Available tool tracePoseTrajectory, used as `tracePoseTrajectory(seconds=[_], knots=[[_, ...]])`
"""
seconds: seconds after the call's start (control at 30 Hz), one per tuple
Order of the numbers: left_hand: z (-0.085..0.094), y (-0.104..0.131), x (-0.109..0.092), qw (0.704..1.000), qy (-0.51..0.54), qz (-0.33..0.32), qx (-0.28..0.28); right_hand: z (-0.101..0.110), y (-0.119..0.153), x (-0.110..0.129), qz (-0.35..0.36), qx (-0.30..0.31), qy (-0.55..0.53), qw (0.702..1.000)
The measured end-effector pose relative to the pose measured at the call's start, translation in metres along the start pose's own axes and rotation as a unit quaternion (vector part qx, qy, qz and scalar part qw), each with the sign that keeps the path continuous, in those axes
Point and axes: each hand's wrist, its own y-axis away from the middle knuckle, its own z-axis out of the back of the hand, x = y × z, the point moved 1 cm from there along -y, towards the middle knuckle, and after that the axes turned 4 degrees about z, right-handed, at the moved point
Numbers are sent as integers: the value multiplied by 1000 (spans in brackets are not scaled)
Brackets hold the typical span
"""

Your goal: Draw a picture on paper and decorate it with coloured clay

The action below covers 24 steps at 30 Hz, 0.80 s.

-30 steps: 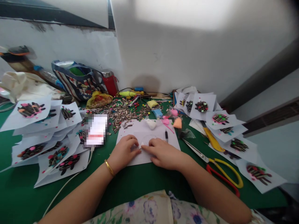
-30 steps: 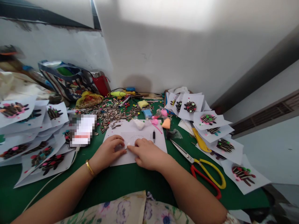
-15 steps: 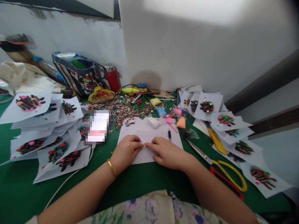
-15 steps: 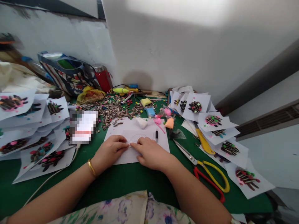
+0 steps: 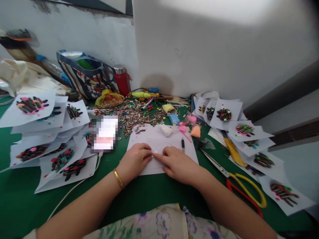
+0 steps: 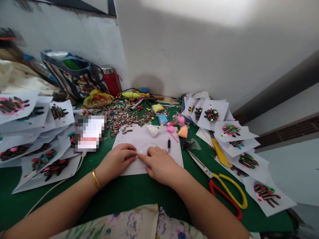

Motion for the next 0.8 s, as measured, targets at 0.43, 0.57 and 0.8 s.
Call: tracePoseTrajectory(seconds=[0.43,0.57,0.8], knots=[[-2,1,0,1000,-11,-29,-5,3,1,-8,4,4,-69,998],[2,2,0,1000,-4,-23,9,3,2,-9,13,7,-66,998],[2,-1,1,1000,25,7,8,1,0,-4,17,12,-25,999]])
